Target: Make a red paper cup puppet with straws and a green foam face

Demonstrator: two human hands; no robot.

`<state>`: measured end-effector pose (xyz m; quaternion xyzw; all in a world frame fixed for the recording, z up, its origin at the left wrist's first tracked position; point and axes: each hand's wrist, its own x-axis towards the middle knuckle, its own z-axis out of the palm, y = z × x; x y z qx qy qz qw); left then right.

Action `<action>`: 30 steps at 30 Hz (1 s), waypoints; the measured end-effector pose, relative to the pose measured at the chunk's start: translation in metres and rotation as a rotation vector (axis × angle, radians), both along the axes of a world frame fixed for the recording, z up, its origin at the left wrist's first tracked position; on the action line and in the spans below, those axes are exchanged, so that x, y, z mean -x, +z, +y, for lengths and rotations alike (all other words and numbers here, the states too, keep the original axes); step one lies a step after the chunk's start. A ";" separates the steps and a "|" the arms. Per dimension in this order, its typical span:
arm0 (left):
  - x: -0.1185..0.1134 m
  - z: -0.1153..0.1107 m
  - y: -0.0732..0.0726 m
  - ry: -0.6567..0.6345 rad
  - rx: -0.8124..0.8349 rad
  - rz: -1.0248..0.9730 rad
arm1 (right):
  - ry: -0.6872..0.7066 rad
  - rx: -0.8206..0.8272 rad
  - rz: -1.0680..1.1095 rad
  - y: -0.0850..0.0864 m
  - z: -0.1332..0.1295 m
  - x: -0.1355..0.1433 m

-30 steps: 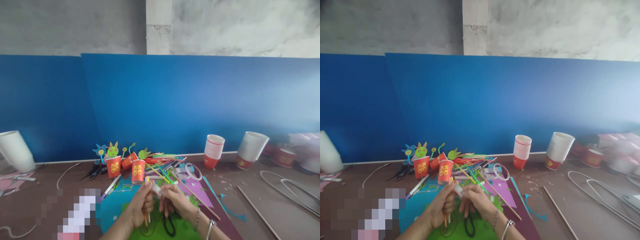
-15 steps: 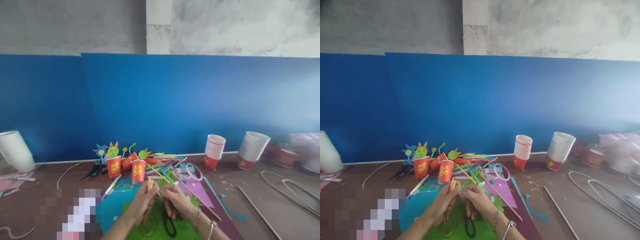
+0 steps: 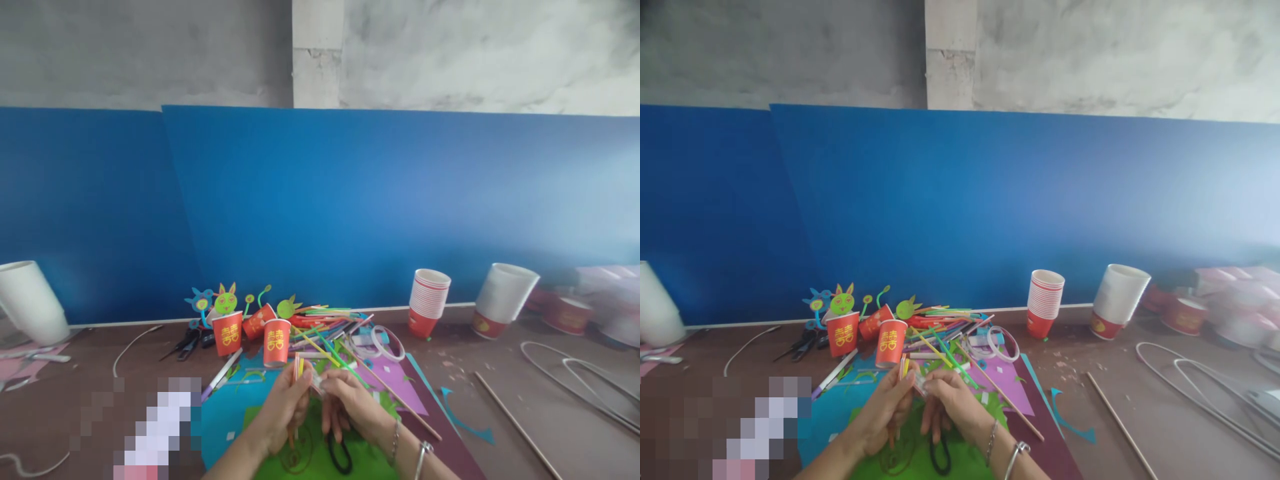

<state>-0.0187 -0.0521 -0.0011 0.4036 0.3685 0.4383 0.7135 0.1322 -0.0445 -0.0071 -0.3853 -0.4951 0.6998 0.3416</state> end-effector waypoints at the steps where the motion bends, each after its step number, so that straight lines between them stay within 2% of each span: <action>1: 0.000 0.000 -0.001 -0.003 0.000 -0.001 | 0.002 0.006 0.004 0.000 0.000 0.000; 12: 0.000 0.001 -0.006 -0.010 -0.037 0.028 | 0.008 -0.041 0.013 -0.004 0.000 0.000; 17: -0.001 0.000 -0.002 -0.025 -0.052 0.038 | -0.098 -0.012 -0.014 -0.004 0.000 0.002; 22: 0.001 0.001 0.000 -0.017 -0.066 0.042 | 0.024 0.045 0.126 0.000 -0.002 -0.002; 30: 0.001 0.002 -0.005 -0.023 -0.065 0.042 | -0.034 0.038 0.057 -0.007 -0.001 0.000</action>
